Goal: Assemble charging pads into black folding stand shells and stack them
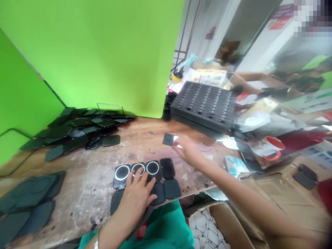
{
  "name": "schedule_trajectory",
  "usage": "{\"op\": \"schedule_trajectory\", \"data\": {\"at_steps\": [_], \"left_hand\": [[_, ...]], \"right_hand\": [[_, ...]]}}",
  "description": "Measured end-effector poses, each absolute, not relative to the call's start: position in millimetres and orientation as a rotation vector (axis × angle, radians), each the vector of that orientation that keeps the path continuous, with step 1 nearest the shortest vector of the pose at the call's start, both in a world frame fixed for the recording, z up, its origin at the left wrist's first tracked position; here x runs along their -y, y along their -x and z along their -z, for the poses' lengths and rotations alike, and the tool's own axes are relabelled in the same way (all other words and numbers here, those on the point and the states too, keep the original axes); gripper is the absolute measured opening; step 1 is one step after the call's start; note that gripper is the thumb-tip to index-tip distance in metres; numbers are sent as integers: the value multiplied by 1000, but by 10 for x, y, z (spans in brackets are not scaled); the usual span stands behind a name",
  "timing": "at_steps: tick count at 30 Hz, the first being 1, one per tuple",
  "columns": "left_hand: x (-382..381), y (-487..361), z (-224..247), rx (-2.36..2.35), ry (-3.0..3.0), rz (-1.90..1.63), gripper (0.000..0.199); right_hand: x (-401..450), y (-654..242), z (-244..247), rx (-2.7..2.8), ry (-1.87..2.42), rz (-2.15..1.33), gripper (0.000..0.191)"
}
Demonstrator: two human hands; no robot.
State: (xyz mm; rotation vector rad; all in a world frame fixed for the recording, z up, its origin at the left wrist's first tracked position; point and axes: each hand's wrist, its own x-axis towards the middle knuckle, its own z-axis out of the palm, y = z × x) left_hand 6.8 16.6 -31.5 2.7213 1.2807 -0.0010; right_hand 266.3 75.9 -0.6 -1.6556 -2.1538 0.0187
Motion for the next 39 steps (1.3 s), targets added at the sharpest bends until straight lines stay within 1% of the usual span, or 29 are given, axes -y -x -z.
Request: {"op": "schedule_trajectory", "data": {"at_steps": [3,6,8,11,16,22,26,31,34,37,39], "left_hand": [[-191,-58,335,-1274,-2727,-59,40],[-186,-72,348,-1269,-2739,-148,38],[-157,-114,347,-1270,-2750,-208,38],[-89,-231,335,-1259,-2741,-240,39],[-16,-448,332,-1263,-2699,-213,38],[-14,-566,301,-1288,-2681,-75,42],[-17,-575,277,-1268,-2702,-41,47],[-36,-571,283,-1223,-2710,-46,49],[-38,-568,298,-1217,-2703,-71,49],[-29,-565,297,-1197,-2715,-110,48],[-21,-564,282,-1187,-2725,-119,48]], "right_hand": [[-1026,-3354,-373,1933,1887,131,16],[-1264,-4048,-626,1703,2114,259,24],[-1393,-4381,-681,1618,2228,291,27],[-1550,-4636,-633,1626,2314,284,27],[-1741,-4695,-506,1725,2378,274,20],[-1830,-4622,-508,1760,2398,225,17],[-1741,-4498,-549,1733,2320,187,10],[-1538,-4286,-769,1502,2141,194,10],[-1354,-4041,-893,1351,2023,46,9],[-1110,-3707,-853,1308,1880,-366,13],[-944,-3486,-738,1243,1736,-723,23]]}}
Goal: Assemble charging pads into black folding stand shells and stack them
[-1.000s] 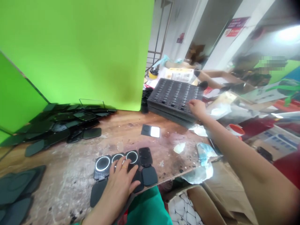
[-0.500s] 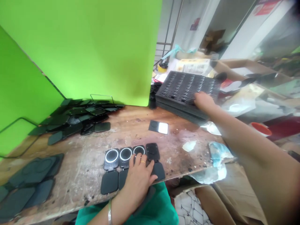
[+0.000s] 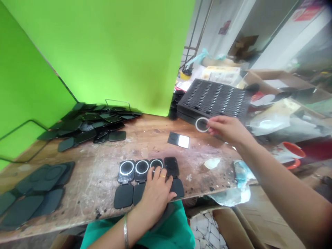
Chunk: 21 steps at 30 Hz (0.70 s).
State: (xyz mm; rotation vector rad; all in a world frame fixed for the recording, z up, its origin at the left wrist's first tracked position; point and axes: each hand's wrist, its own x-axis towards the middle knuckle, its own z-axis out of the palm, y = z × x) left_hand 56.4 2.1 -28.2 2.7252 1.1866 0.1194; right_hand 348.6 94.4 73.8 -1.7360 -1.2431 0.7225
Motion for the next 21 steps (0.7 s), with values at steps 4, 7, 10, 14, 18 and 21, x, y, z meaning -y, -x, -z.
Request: {"op": "schedule_trajectory", "data": {"at_steps": [4,7,10,14,18,21], "left_hand": [[-6,-558,247,-1190,-2701,-105,50],[4,-551,229,-1192,-2675,-85,49],[12,-544,209,-1184,-2654,-61,51],[11,-540,184,-1185,-2632,-48,50],[2,-542,193,-1184,-2646,-67,49],[1,-545,209,-1174,-2666,-77,49]], "right_hand": [[-699,-3162,-449,1021,1450,-1292,45],[-605,-3011,-252,1055,1431,-1360,44],[-529,-2872,-38,1347,1483,-1107,32],[-384,-2674,311,1834,1401,-426,17],[-227,-2557,596,2125,1296,-208,22],[-145,-2549,701,2242,1290,-120,24]]}}
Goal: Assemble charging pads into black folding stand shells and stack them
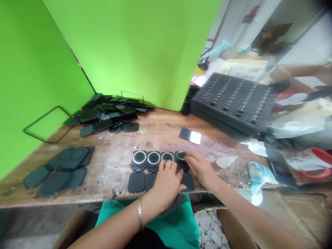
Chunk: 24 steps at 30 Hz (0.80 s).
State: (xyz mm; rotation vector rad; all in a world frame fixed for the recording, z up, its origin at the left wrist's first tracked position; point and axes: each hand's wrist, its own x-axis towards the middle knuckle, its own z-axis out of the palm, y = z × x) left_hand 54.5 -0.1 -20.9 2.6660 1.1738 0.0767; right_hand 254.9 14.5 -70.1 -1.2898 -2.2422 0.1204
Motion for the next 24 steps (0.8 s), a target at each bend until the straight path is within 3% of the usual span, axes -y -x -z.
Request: {"op": "schedule_trajectory", "data": {"at_steps": [8,24], "left_hand": [[-8,-547,202,-1171,-2687,-107,47],[-45,-574,251,-1161,-2680,-114,49]], "right_hand": [[-95,-2528,668,2433,1389,-94,22],[-291,-2493,800,2182,1670,-184,36]]}}
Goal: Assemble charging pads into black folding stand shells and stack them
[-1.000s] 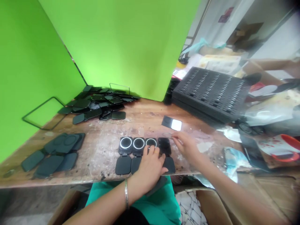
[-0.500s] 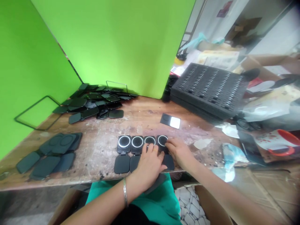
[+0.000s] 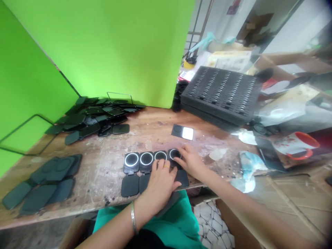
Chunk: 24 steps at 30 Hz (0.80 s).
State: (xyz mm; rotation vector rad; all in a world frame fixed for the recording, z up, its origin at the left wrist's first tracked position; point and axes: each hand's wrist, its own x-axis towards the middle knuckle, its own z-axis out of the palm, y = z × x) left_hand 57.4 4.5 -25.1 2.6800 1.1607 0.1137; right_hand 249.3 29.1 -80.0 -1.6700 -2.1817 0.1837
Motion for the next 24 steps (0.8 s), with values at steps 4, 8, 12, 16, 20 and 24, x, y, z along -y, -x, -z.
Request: {"op": "schedule_trajectory", "data": {"at_steps": [4,8,12,16,20,24], "left_hand": [[-41,-560,268,-1155,-2673,-124,50],[-42,-555,247,-1142,-2675,-107,50],[-46,-558,233,-1138,-2687,-102,50],[-46,-559,230,-1139,-2693,-129,47],[-47,-560,223,-1140,-2682,-95,49],[-47,-565,230,-1149,-2685,-94,49]], "right_hand": [[-317,-2483,809,2172,1687,-201,30],[-298,-2477,776,2193,1709,-170,33],[-290,-2458,748,2213,1736,-149,32],[-290,-2430,749,2149,1760,-149,30],[-298,-2384,729,2147,1827,-143,29],[-307,-2342,702,2150,1881,-121,27]]}}
